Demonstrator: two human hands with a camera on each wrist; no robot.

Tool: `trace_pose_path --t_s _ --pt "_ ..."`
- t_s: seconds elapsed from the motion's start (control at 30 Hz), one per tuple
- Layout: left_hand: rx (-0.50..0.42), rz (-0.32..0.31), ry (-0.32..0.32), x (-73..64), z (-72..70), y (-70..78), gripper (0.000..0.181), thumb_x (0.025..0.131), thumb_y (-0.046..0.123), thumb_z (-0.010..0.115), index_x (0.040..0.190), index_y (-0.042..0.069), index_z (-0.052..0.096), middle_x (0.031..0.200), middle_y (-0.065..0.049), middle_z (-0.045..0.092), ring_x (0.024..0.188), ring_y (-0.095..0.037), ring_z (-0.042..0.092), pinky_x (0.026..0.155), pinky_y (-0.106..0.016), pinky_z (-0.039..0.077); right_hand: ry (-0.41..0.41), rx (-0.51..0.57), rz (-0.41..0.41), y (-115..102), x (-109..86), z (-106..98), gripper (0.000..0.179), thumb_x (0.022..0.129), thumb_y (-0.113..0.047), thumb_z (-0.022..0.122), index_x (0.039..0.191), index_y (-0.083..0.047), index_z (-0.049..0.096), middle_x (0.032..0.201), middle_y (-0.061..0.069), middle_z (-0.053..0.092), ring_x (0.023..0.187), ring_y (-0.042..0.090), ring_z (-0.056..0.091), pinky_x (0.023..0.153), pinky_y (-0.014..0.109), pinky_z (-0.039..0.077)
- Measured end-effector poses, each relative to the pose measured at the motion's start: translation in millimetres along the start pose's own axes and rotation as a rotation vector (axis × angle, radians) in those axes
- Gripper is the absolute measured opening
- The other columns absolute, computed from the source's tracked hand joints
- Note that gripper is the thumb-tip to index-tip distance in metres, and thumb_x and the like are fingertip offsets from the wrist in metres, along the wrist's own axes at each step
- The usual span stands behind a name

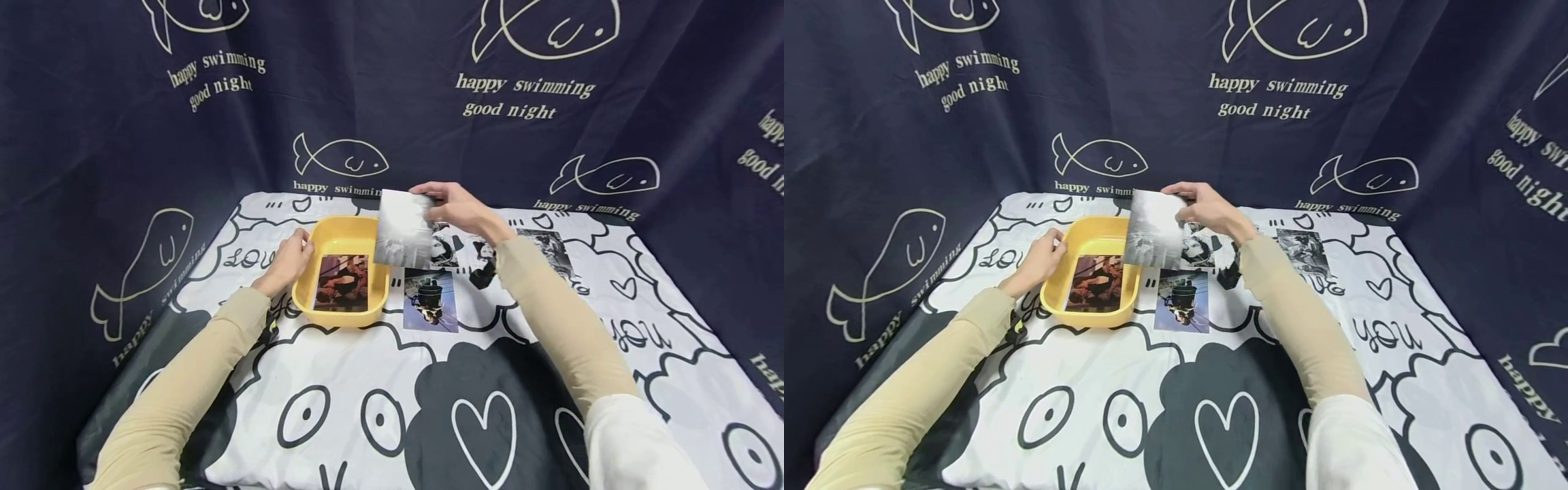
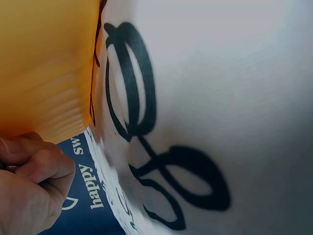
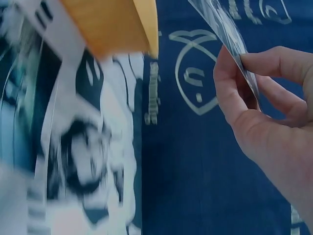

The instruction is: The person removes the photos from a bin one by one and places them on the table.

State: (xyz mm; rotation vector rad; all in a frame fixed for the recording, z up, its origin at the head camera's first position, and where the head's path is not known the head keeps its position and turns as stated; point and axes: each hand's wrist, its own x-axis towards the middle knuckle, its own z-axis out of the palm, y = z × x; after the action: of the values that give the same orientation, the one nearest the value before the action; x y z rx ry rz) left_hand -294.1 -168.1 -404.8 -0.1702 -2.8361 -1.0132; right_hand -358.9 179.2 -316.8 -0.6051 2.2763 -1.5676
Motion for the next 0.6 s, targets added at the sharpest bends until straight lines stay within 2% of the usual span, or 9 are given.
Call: trace_pose_path --t_s 0.13,0.33,0.4,0.57,0.6 --pt "0.004 -0.013 -0.005 -0.6 -0.4 0.7 0.02 0.1 0.016 0.038 0.107 0.0 0.047 0.078 -0.015 0.059 0.06 -0.018 0.054 0.051 -0.025 0.044 0.021 0.117 0.041 14 -21.4 -28 0.059 0.084 0.016 0.054 0.138 -0.005 0.048 0.106 0.004 0.056 0.089 0.015 0.053 0.075 0.024 0.052" --pt "0.009 -0.01 -0.013 0.3 -0.7 2.5 0.021 0.101 0.016 0.037 0.108 -0.001 0.047 0.077 -0.015 0.059 0.059 -0.019 0.054 0.05 -0.025 0.045 0.098 0.144 0.075 36 -55.3 -70 0.059 0.083 0.019 0.054 0.138 -0.003 0.048 0.104 0.001 0.058 0.084 0.01 0.055 0.069 0.02 0.05" --pt "0.007 -0.008 -0.015 0.6 -0.2 2.5 0.021 0.101 0.016 0.037 0.108 -0.001 0.047 0.076 -0.014 0.058 0.058 -0.018 0.054 0.05 -0.026 0.045 0.127 0.144 0.079 44 -67.3 -83 0.059 0.083 0.019 0.053 0.136 -0.005 0.049 0.103 0.0 0.058 0.072 0.007 0.053 0.06 0.018 0.047" --pt "0.005 -0.011 -0.023 0.4 1.2 1.9 0.022 0.101 0.017 0.037 0.109 -0.001 0.047 0.079 -0.016 0.059 0.059 -0.018 0.054 0.05 -0.025 0.045 0.194 0.2 0.087 61 -97.0 -115 0.059 0.082 0.022 0.051 0.133 -0.008 0.053 0.1 -0.001 0.057 0.063 0.006 0.048 0.047 0.016 0.038" --pt "0.006 -0.014 -0.023 0.1 1.0 1.9 0.022 0.101 0.017 0.037 0.109 -0.001 0.047 0.08 -0.017 0.06 0.06 -0.019 0.054 0.051 -0.025 0.045 0.207 0.215 0.093 64 -102.8 -120 0.06 0.082 0.022 0.05 0.133 -0.008 0.053 0.099 -0.001 0.057 0.064 0.006 0.047 0.048 0.016 0.038"
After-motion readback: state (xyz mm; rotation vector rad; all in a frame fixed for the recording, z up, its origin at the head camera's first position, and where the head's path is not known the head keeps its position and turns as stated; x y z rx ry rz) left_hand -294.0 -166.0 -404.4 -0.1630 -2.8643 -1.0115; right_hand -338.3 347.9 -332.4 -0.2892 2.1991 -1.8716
